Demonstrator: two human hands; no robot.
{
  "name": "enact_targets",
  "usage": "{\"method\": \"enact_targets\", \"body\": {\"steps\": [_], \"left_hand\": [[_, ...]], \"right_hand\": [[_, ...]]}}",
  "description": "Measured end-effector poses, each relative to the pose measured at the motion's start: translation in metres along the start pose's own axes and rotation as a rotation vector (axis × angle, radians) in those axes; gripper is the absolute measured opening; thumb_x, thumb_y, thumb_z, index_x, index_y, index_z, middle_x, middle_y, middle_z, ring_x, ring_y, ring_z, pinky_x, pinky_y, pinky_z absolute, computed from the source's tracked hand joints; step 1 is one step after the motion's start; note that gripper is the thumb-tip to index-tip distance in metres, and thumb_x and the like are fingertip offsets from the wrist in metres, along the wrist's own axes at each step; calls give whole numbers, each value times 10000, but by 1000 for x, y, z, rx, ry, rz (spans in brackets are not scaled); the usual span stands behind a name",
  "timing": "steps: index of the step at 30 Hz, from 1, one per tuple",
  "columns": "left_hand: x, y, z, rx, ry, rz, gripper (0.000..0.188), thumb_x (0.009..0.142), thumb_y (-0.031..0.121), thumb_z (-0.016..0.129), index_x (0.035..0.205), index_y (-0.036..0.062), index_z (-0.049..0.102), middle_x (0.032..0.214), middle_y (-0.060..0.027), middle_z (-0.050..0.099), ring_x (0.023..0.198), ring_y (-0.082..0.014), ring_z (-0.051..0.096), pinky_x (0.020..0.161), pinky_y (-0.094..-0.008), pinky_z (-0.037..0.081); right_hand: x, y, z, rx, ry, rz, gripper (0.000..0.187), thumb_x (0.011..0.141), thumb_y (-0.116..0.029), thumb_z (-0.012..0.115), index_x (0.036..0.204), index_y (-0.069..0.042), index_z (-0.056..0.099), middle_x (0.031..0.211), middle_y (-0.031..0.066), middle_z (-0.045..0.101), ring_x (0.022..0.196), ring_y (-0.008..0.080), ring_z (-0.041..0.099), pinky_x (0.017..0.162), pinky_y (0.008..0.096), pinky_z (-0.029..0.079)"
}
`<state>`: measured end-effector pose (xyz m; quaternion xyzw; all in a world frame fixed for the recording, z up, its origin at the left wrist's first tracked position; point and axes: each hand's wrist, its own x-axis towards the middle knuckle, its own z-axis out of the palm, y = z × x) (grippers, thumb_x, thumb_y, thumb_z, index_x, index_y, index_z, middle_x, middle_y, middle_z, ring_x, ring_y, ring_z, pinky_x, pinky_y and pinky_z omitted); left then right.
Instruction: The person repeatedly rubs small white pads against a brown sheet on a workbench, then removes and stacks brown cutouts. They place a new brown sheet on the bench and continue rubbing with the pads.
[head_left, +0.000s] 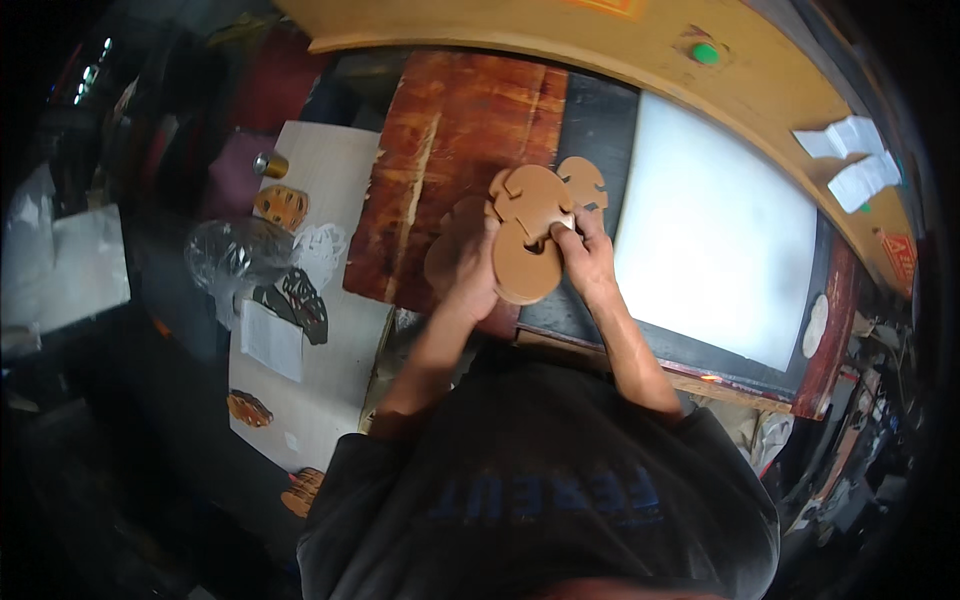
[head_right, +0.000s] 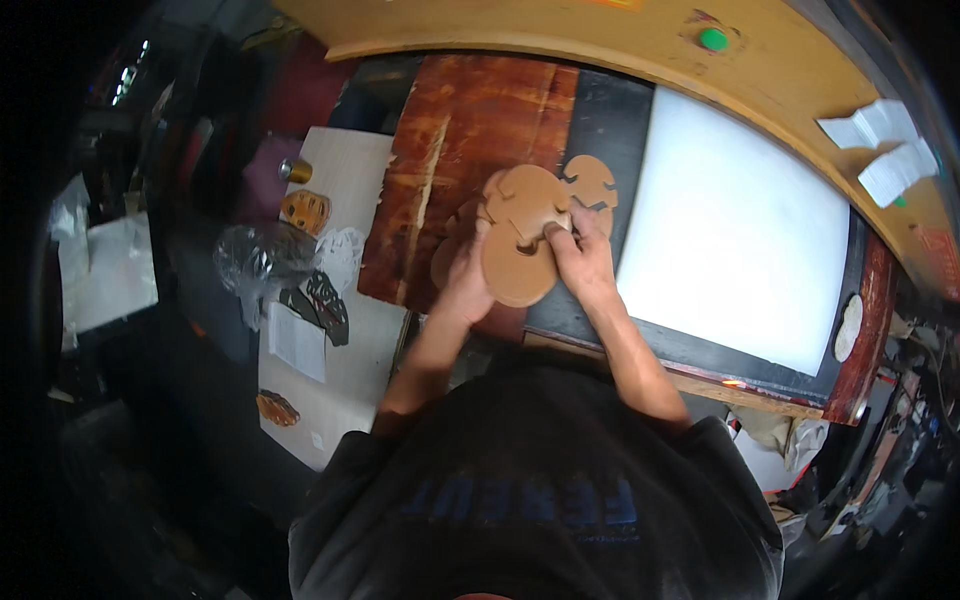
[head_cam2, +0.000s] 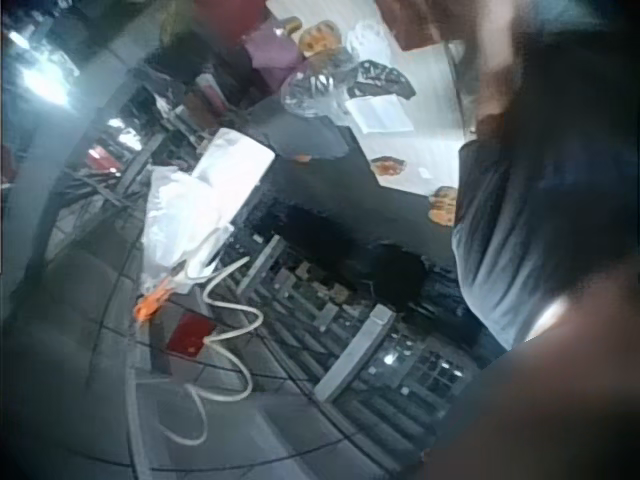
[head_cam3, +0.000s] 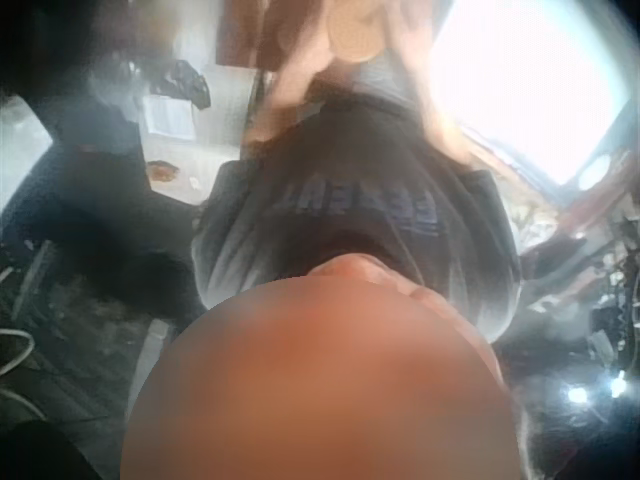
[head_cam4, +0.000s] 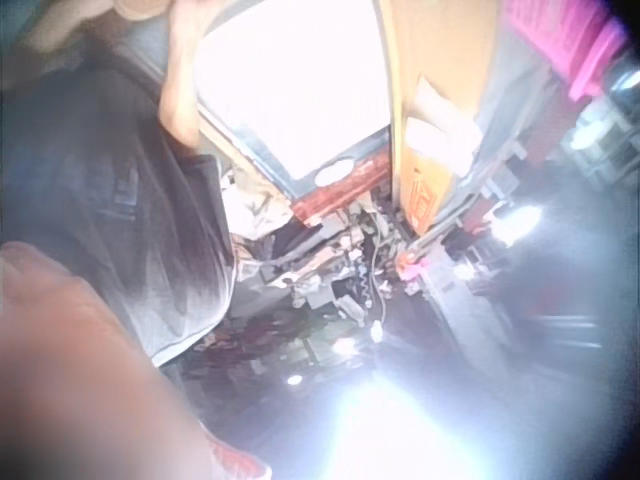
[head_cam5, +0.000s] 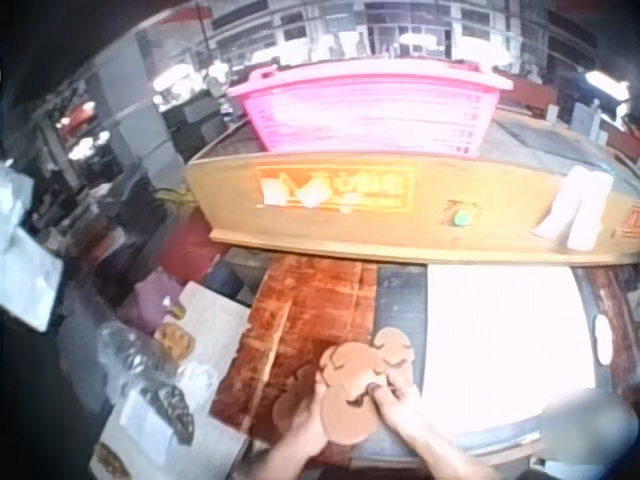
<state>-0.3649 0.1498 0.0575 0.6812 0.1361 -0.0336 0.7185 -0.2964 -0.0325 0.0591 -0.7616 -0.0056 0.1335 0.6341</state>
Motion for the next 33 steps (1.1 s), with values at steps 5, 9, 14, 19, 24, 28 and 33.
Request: {"method": "enact_targets", "body": {"steps": [5, 9, 14, 19, 24, 28, 33], "left_hand": [[-43, -23, -21, -415, -90, -269, 522, 1141, 396, 505, 1480, 2, 555, 1377, -102, 648, 1251, -159, 601, 1083, -338, 482], [-28, -5, -67, -8, -59, -223, 385, 1075, 266, 605, 1316, -31, 642, 1142, -62, 713, 1019, -117, 642, 916, -309, 536], [-12, -14, -105, 675, 108, -211, 595, 991, 415, 683, 1387, -24, 617, 1297, -241, 680, 1206, -356, 663, 1018, -439, 525], [-21, -53, -115, 725, 134, -238, 734, 928, 478, 740, 1478, 24, 566, 1420, -299, 577, 1341, -431, 558, 1108, -484, 474], [-34, -58, -96, 728, 402, 112, 733, 861, 357, 834, 1466, 51, 556, 1448, -263, 529, 1318, -465, 524, 1099, -541, 454], [-47, -53, -82, 835, 427, 123, 723, 813, 350, 876, 1399, 59, 568, 1490, -250, 490, 1344, -460, 481, 1132, -554, 405], [-41, -58, -80, 773, 435, -6, 706, 765, 368, 907, 1293, 25, 589, 1521, -283, 455, 1376, -475, 453, 1175, -550, 366]], "right_hand": [[-39, 8, 38, 393, -140, 307, 440, 1028, -118, 599, 1443, 25, 597, 1324, 98, 695, 1194, 164, 643, 1029, 287, 506], [-42, 6, 64, 295, -154, 284, 452, 1039, -140, 622, 1443, 57, 578, 1172, 79, 721, 1022, 129, 666, 894, 271, 540], [-21, 10, 74, -59, -228, 361, 423, 1031, -207, 680, 1369, 45, 637, 959, 34, 703, 787, 85, 617, 730, 254, 514], [17, 6, 61, -286, -195, 133, 432, 1007, -202, 699, 1370, 28, 653, 953, 12, 675, 907, 112, 627, 852, 278, 529], [44, -6, 72, -387, -301, 74, 533, 983, -243, 740, 1444, -2, 620, 1194, 163, 720, 1108, 263, 707, 986, 339, 553], [59, -13, 85, -693, -458, -189, 623, 880, -220, 806, 1477, -146, 642, 1441, 212, 598, 1216, 363, 665, 1070, 390, 525], [108, -33, 98, -833, -869, -19, 673, 747, -206, 874, 1379, -141, 653, 1424, 147, 626, 1269, 362, 628, 1003, 418, 534]]}}
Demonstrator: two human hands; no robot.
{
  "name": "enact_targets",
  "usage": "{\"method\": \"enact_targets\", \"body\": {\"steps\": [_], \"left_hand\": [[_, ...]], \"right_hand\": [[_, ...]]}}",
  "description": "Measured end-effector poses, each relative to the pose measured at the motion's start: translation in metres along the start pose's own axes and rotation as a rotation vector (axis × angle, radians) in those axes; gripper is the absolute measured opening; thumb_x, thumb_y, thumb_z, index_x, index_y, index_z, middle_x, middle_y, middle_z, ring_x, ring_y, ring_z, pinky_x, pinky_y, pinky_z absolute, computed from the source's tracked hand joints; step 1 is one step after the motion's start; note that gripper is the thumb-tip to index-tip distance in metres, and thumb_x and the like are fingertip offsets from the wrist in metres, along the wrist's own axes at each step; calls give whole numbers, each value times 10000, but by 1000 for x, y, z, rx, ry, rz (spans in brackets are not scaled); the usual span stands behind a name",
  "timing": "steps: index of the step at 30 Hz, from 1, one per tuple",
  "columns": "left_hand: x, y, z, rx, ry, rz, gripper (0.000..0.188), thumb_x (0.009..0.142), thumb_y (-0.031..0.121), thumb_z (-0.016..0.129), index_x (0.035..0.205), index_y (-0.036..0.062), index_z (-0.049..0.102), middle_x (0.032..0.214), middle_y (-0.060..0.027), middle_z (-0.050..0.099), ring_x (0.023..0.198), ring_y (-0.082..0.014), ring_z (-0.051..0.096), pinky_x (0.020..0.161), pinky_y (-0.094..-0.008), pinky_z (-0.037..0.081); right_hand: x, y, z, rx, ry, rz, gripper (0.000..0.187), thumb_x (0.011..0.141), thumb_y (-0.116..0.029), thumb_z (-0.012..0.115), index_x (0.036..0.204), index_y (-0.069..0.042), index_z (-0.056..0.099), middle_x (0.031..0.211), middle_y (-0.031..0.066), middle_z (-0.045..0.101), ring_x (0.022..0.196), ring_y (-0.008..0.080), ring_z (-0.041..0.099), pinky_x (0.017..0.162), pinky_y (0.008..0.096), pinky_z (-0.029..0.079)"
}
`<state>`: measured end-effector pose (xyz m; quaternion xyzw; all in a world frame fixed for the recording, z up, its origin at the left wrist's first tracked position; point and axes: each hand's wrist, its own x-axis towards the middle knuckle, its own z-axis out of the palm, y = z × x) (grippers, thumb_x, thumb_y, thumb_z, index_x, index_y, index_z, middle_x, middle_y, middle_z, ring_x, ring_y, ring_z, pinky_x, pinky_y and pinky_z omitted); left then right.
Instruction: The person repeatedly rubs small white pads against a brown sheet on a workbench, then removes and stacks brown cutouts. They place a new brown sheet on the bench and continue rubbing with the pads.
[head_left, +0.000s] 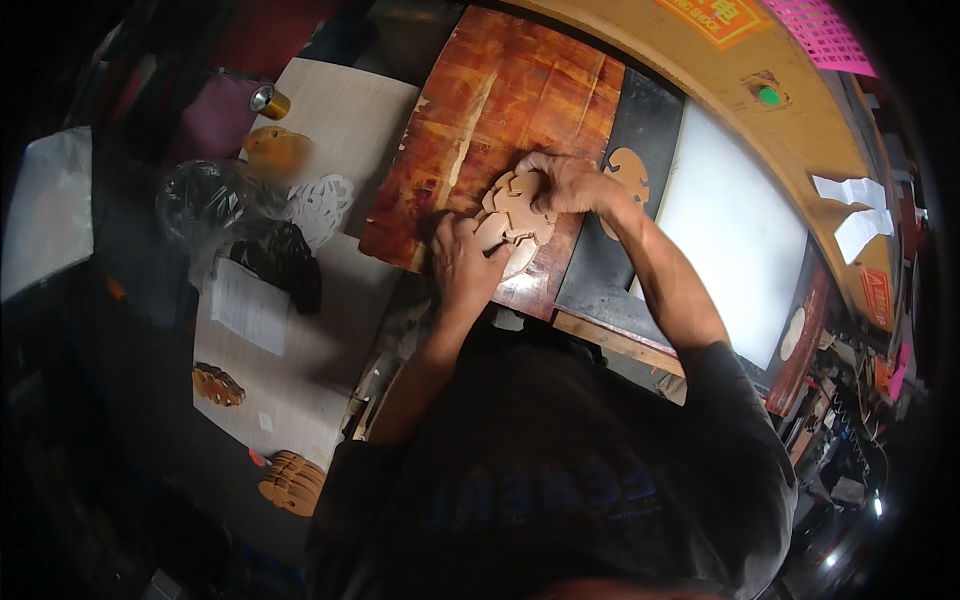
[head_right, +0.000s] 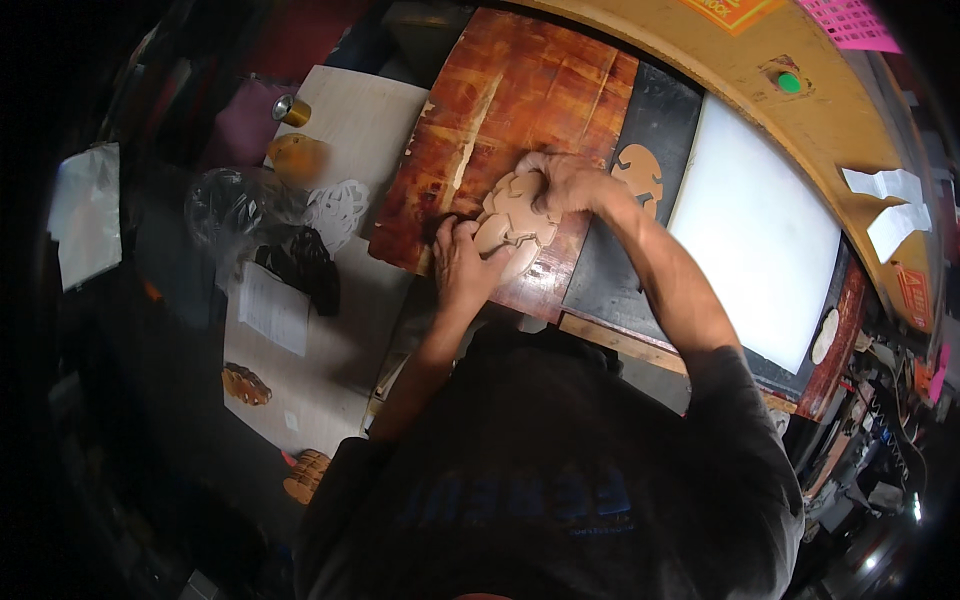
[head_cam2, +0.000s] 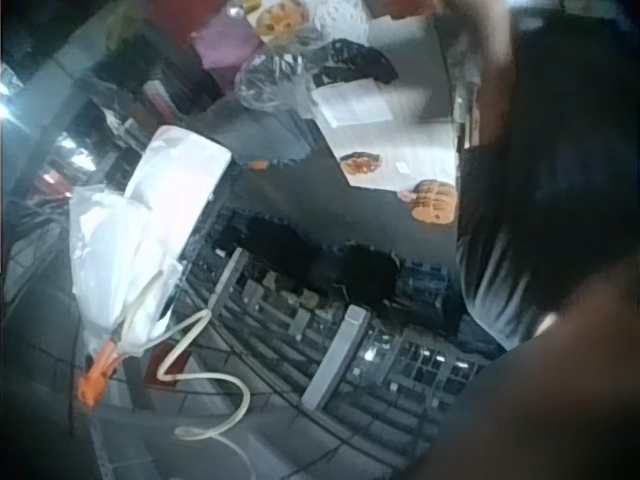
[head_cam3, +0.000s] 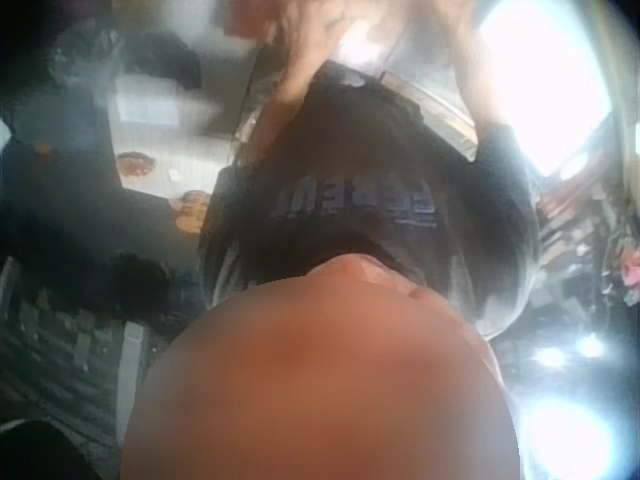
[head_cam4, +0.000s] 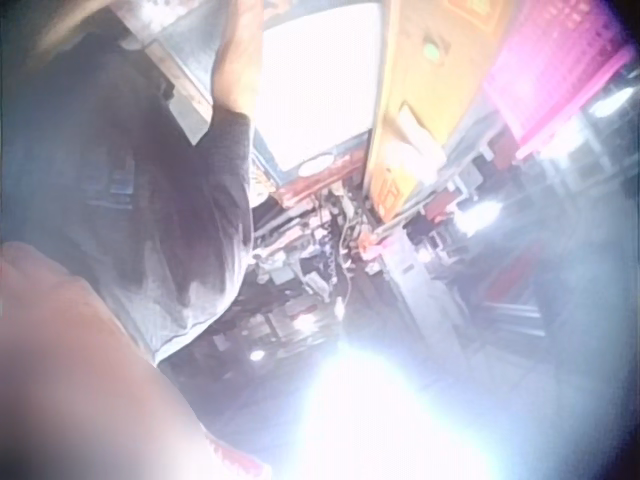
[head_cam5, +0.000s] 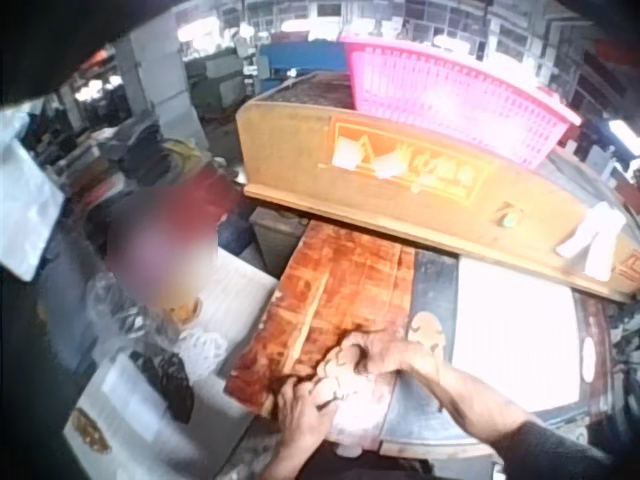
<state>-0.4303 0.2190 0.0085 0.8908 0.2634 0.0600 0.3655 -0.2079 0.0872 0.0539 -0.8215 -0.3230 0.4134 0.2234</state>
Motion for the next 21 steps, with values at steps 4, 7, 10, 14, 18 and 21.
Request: {"method": "enact_targets", "body": {"steps": [4, 7, 10, 14, 18, 21], "left_hand": [[6, 0, 0, 67, -39, -78, 692, 749, 393, 919, 1234, 11, 609, 1525, -278, 445, 1370, -472, 451, 1175, -546, 362], [3, 7, -5, 94, -4, -37, 677, 734, 391, 935, 1205, 19, 622, 1483, -266, 466, 1327, -469, 466, 1147, -555, 373], [-7, 19, -9, 168, 126, 102, 669, 716, 353, 953, 1185, 23, 609, 1439, -254, 482, 1286, -465, 474, 1110, -564, 384], [-33, 35, -7, 147, 241, 218, 633, 728, 240, 942, 1172, 28, 544, 1405, -235, 479, 1309, -465, 451, 1111, -576, 368], [-49, 39, 5, 85, 250, 232, 519, 755, 192, 910, 1124, 56, 572, 1223, -200, 593, 1171, -434, 559, 1020, -551, 442], [-39, 31, 6, -33, 159, 124, 463, 827, 194, 873, 1145, 39, 575, 1059, -192, 651, 1025, -428, 628, 922, -523, 500]], "right_hand": [[16, -21, -23, -289, -149, 47, 680, 678, -217, 911, 1306, -152, 658, 1265, 125, 684, 1215, 346, 647, 942, 435, 539], [8, -37, -20, -421, -109, -15, 535, 698, -202, 900, 1180, -138, 679, 1250, 141, 654, 1186, 381, 636, 941, 465, 533], [-21, -31, -5, -583, 290, -269, 388, 771, -147, 848, 1117, -94, 681, 1010, 132, 712, 1084, 385, 660, 885, 492, 515], [-69, 13, 2, -3, 99, -196, 292, 804, -47, 858, 967, -73, 617, 906, 72, 678, 865, 230, 673, 801, 383, 554], [-94, 43, 27, 505, 168, -151, 239, 899, 9, 820, 1035, -37, 629, 982, 4, 667, 933, 92, 628, 845, 295, 540], [-89, 45, 36, 584, 189, -184, 560, 918, 18, 778, 1447, -36, 603, 1207, 87, 738, 1071, 158, 681, 951, 323, 558]]}}
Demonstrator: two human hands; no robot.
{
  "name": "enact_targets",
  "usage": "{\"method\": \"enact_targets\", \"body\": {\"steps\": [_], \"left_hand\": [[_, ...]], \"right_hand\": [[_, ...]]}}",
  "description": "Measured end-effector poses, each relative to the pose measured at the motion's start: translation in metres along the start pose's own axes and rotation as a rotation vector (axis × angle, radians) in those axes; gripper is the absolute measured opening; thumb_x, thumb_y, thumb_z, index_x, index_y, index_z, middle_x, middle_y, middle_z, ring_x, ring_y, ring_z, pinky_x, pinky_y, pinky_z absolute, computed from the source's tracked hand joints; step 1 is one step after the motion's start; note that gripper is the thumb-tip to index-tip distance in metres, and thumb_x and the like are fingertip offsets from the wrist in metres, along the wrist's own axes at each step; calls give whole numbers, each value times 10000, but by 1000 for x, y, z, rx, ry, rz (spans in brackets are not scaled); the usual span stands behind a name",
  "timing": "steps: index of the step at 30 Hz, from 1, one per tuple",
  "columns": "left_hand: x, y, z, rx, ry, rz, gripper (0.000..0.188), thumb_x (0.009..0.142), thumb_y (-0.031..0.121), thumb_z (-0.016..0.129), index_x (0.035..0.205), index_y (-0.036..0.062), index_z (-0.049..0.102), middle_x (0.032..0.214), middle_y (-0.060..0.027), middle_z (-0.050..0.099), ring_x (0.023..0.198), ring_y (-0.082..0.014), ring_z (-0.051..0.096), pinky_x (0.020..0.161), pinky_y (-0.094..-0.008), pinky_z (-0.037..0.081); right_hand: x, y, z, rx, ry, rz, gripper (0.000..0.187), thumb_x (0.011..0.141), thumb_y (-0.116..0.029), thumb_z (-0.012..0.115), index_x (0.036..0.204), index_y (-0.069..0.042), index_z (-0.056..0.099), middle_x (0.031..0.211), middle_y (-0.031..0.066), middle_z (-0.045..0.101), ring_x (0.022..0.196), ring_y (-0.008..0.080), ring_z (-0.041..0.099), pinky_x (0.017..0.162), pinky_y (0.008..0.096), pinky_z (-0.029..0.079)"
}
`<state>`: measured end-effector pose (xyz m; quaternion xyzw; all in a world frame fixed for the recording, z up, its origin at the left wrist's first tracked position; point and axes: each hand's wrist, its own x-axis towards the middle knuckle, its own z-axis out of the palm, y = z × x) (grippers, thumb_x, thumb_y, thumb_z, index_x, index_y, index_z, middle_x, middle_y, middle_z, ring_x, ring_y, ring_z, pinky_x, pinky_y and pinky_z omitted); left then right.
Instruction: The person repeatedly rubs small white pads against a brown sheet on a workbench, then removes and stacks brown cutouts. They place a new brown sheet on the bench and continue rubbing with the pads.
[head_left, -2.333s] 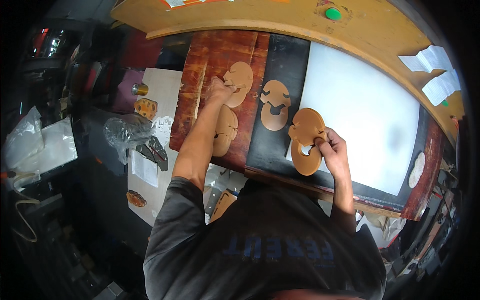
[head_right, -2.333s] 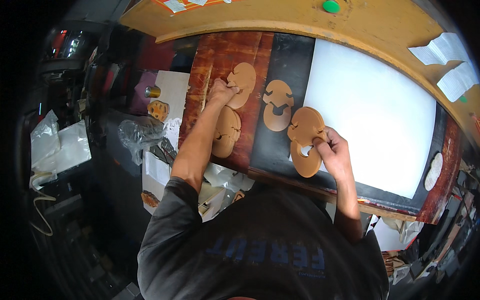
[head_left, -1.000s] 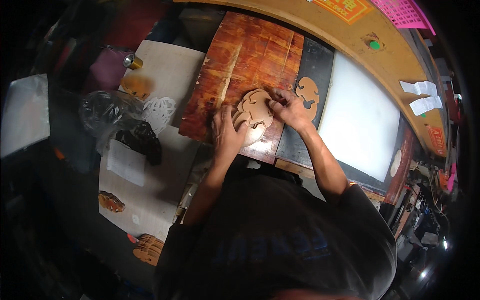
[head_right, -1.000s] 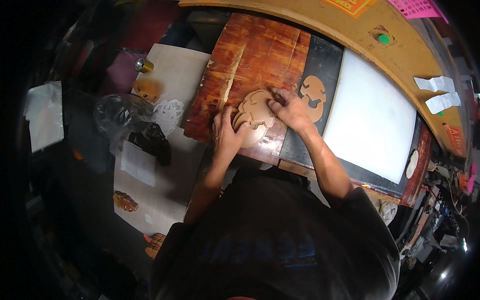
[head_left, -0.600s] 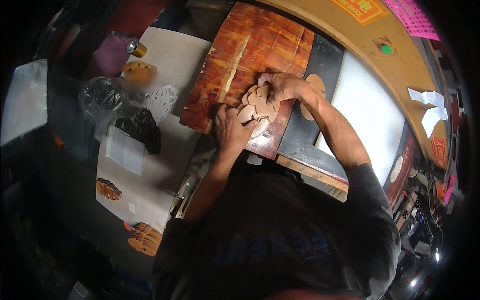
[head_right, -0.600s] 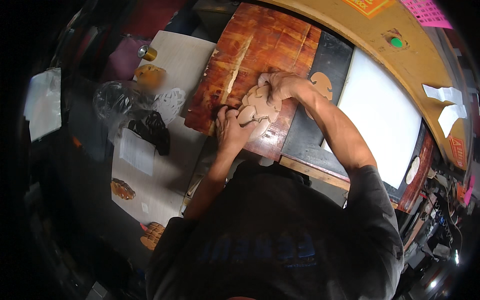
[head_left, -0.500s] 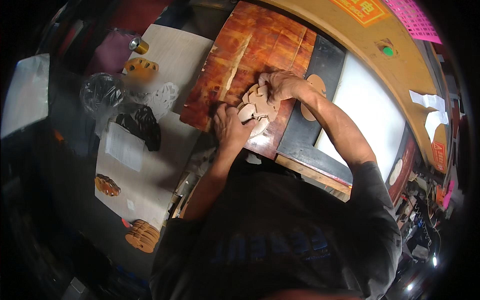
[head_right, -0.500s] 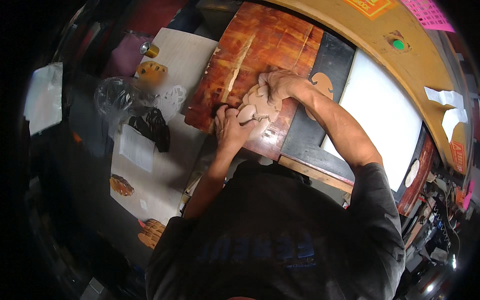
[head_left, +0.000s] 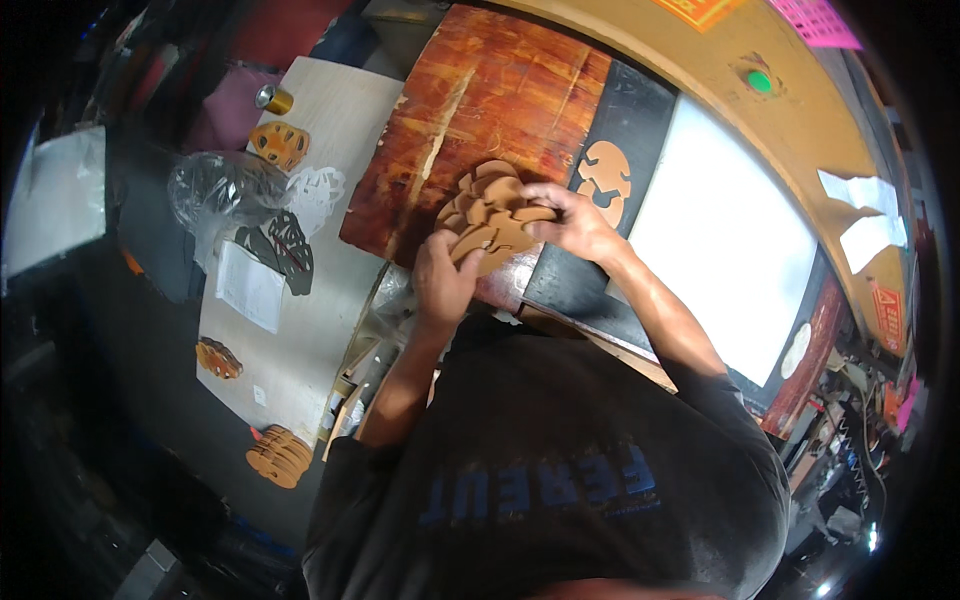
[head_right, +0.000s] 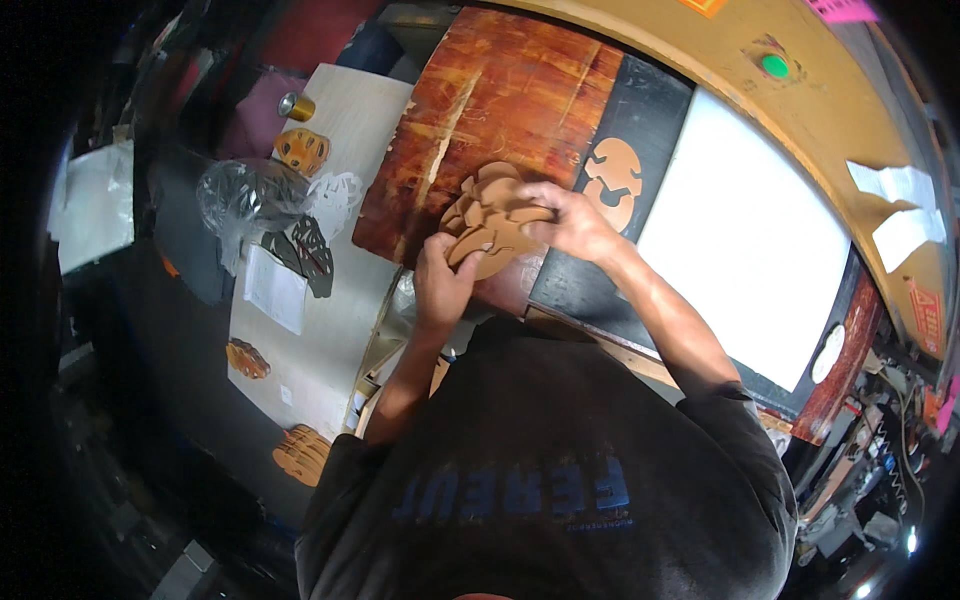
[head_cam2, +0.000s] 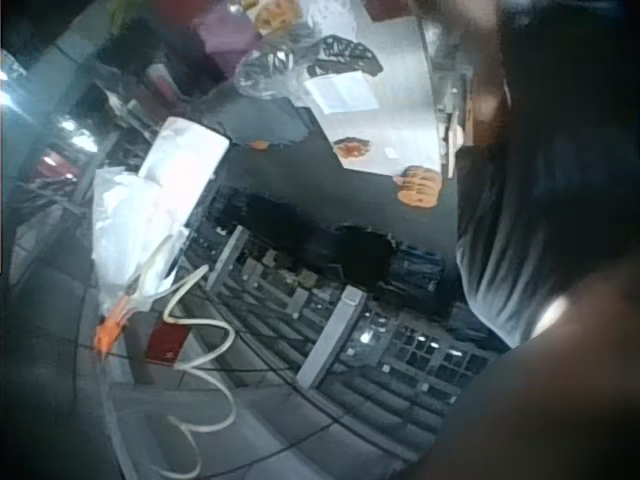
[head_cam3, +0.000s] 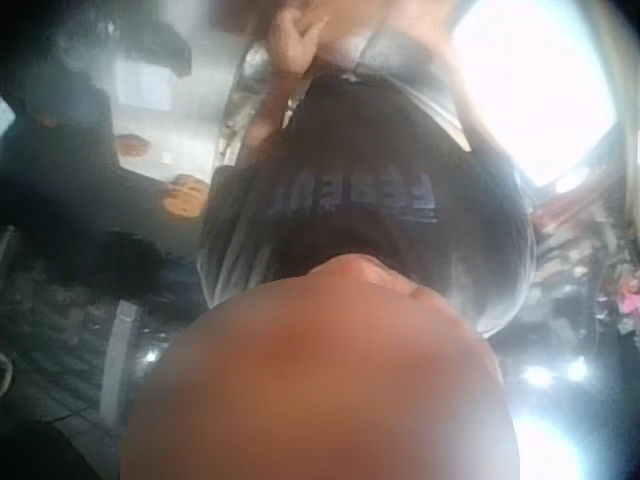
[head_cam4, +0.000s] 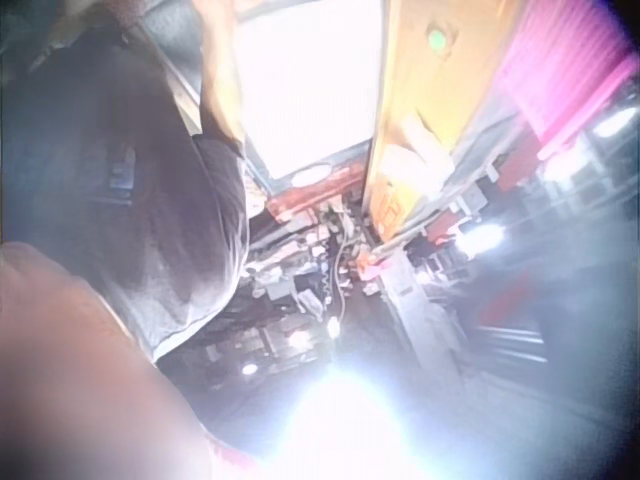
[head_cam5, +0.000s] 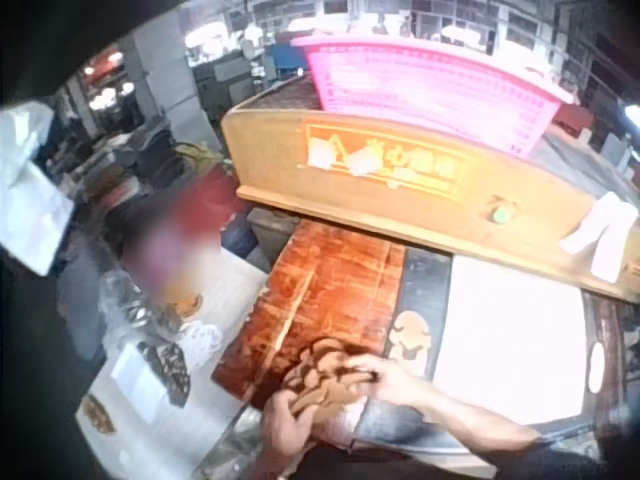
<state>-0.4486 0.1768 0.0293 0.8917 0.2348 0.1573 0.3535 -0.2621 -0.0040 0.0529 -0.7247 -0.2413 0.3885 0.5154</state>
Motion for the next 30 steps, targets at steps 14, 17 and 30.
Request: {"method": "enact_targets", "body": {"steps": [14, 17, 30], "left_hand": [[-22, 79, 4, -258, -294, 307, 406, 856, 24, 763, 1259, 36, 716, 1076, -155, 644, 995, -364, 636, 886, -445, 541], [-25, 69, 25, -262, -350, 321, 421, 852, 34, 768, 1270, 47, 718, 1094, -151, 646, 1026, -367, 626, 924, -453, 528], [-32, 48, 49, -425, -595, 113, 543, 978, 217, 751, 1406, -63, 569, 1337, -260, 639, 1239, -396, 633, 1062, -453, 494]], "right_hand": [[-82, 30, -38, -160, 138, -164, 826, 788, 78, 737, 1554, -142, 519, 1329, 143, 561, 1195, 287, 607, 1016, 369, 544], [-101, 44, -42, -237, 251, -151, 856, 779, 88, 726, 1569, -142, 490, 1499, 182, 523, 1373, 381, 558, 1120, 417, 515], [-100, 79, -13, -285, 405, -76, 751, 911, 3, 739, 1595, -48, 432, 1437, 225, 613, 1232, 337, 681, 1034, 385, 581]]}}
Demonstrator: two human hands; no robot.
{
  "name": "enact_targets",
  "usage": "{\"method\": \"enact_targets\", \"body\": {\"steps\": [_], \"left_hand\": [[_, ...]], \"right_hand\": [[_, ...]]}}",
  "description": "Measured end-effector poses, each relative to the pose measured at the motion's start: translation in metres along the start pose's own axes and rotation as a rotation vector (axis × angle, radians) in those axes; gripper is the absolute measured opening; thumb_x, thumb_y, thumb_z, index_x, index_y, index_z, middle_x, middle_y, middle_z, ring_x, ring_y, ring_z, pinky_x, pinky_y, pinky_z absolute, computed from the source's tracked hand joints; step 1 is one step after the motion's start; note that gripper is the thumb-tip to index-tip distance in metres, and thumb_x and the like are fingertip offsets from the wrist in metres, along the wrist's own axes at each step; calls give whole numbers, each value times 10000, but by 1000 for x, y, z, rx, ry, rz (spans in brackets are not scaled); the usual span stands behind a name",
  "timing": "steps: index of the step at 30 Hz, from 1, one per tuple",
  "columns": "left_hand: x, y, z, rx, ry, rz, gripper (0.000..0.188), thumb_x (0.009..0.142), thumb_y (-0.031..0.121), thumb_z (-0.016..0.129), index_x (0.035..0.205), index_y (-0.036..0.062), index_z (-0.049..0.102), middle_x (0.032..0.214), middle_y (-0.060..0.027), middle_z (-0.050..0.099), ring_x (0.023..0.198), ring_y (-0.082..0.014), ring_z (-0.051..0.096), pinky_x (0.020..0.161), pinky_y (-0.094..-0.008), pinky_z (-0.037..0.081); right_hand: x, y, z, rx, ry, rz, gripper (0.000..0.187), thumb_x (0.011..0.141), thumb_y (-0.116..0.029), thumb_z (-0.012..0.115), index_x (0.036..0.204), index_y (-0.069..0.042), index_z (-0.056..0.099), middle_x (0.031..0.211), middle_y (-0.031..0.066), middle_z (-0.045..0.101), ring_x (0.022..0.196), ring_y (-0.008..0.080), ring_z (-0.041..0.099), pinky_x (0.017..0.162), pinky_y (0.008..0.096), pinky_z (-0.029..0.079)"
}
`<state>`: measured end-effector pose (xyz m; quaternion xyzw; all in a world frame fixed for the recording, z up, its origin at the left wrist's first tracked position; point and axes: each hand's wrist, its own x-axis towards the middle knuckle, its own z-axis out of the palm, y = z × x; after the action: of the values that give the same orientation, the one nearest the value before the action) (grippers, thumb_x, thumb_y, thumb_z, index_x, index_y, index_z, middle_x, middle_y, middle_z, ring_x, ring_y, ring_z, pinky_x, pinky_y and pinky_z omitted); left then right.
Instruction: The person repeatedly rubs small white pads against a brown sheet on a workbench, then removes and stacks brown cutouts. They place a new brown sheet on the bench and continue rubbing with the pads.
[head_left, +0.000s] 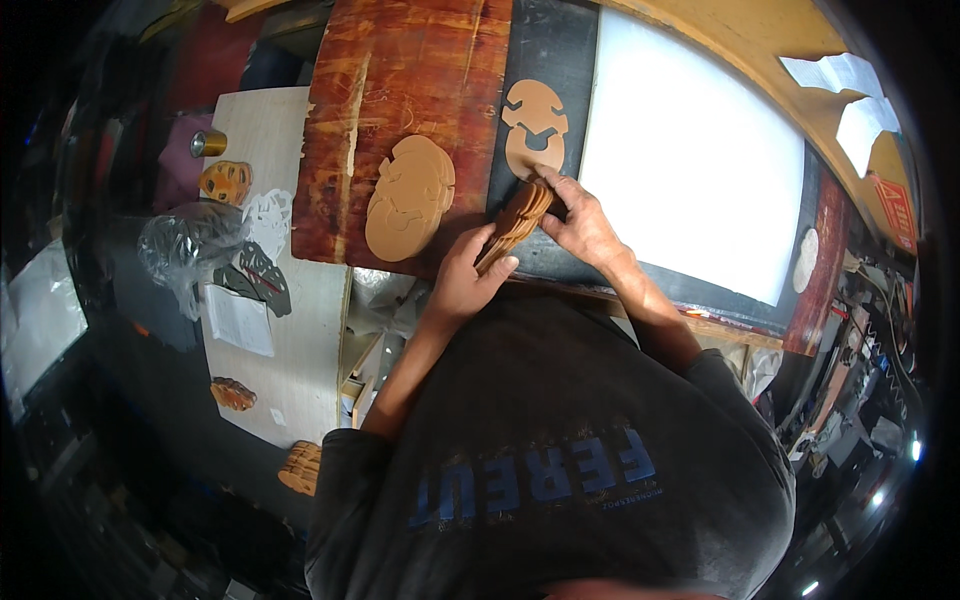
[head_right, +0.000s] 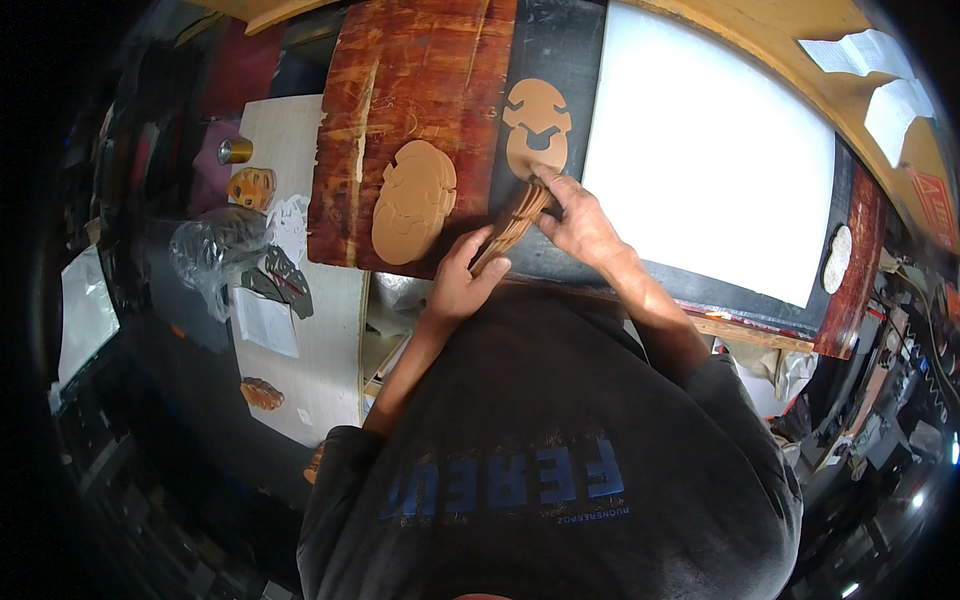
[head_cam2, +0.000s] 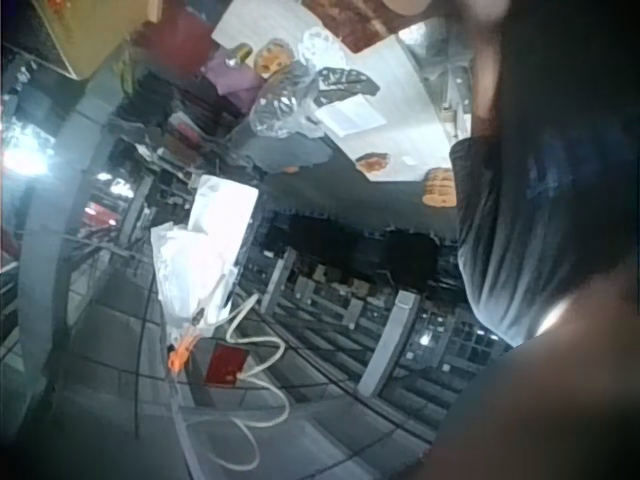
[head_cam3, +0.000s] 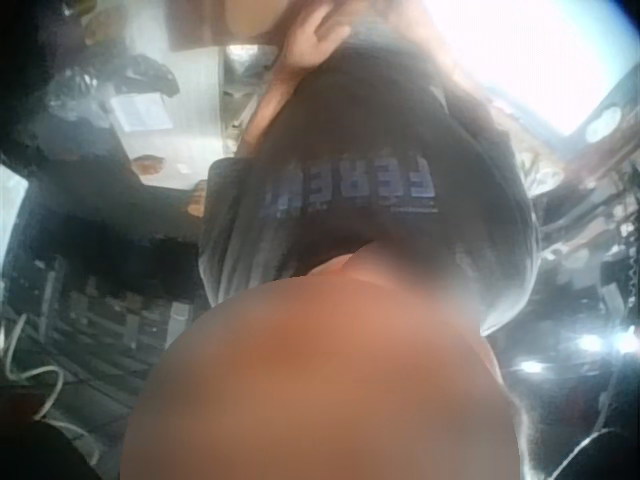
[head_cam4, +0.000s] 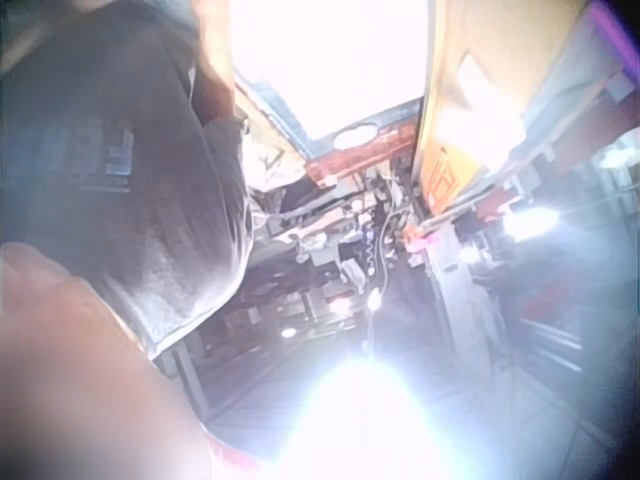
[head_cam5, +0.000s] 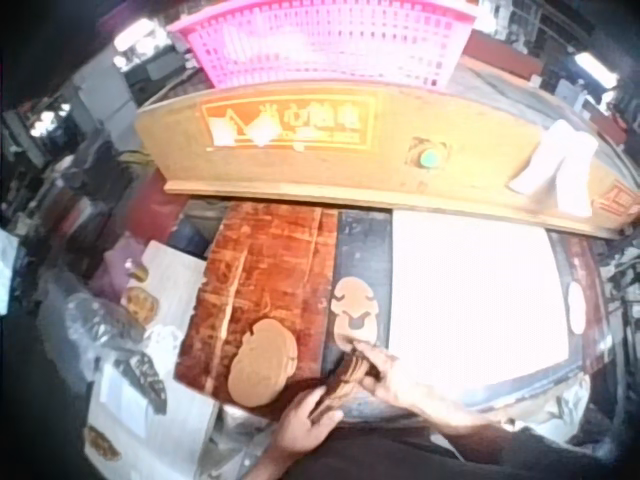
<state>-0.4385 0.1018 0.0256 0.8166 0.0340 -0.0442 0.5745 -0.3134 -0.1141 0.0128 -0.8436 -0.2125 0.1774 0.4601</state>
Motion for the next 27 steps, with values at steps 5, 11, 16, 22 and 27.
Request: {"method": "enact_targets", "body": {"steps": [5, 11, 16, 22, 27], "left_hand": [[6, 8, 1, -130, -3, -98, 503, 1043, 281, 673, 1386, -77, 589, 1287, -209, 674, 1194, -279, 648, 1034, -390, 503], [18, 10, -6, -300, -63, -299, 438, 1063, 332, 639, 1294, -37, 682, 1098, -193, 757, 1050, -289, 719, 933, -401, 550], [29, -4, -4, -191, -118, -265, 442, 1069, 346, 620, 1301, -24, 688, 1142, -209, 759, 1059, -297, 727, 943, -409, 550], [33, -10, -13, -156, -196, -255, 397, 1115, 311, 539, 1273, -22, 687, 1071, -191, 764, 1009, -241, 715, 914, -389, 543], [39, -7, -17, 8, -252, -158, 411, 1119, 332, 526, 1288, -7, 686, 1077, -237, 745, 1046, -342, 699, 913, -432, 547]], "right_hand": [[-17, -17, 14, 725, 80, 542, 762, 994, -82, 711, 1644, 13, 322, 1493, 230, 561, 1163, 261, 699, 980, 344, 603], [-48, -43, 38, 859, -63, 549, 766, 1012, -167, 737, 1647, -4, 341, 1516, 218, 556, 1161, 238, 696, 963, 365, 600], [-48, -47, 46, 559, 30, 422, 748, 982, -239, 788, 1598, -4, 433, 1333, 142, 705, 1060, 188, 718, 913, 335, 584], [-57, -49, 50, 548, 154, 460, 751, 958, -246, 792, 1589, -13, 457, 1280, 120, 733, 1011, 181, 717, 915, 337, 580], [-61, -54, 54, 624, 214, 419, 742, 957, -229, 787, 1589, -16, 462, 1261, 105, 735, 988, 169, 703, 896, 326, 582]]}}
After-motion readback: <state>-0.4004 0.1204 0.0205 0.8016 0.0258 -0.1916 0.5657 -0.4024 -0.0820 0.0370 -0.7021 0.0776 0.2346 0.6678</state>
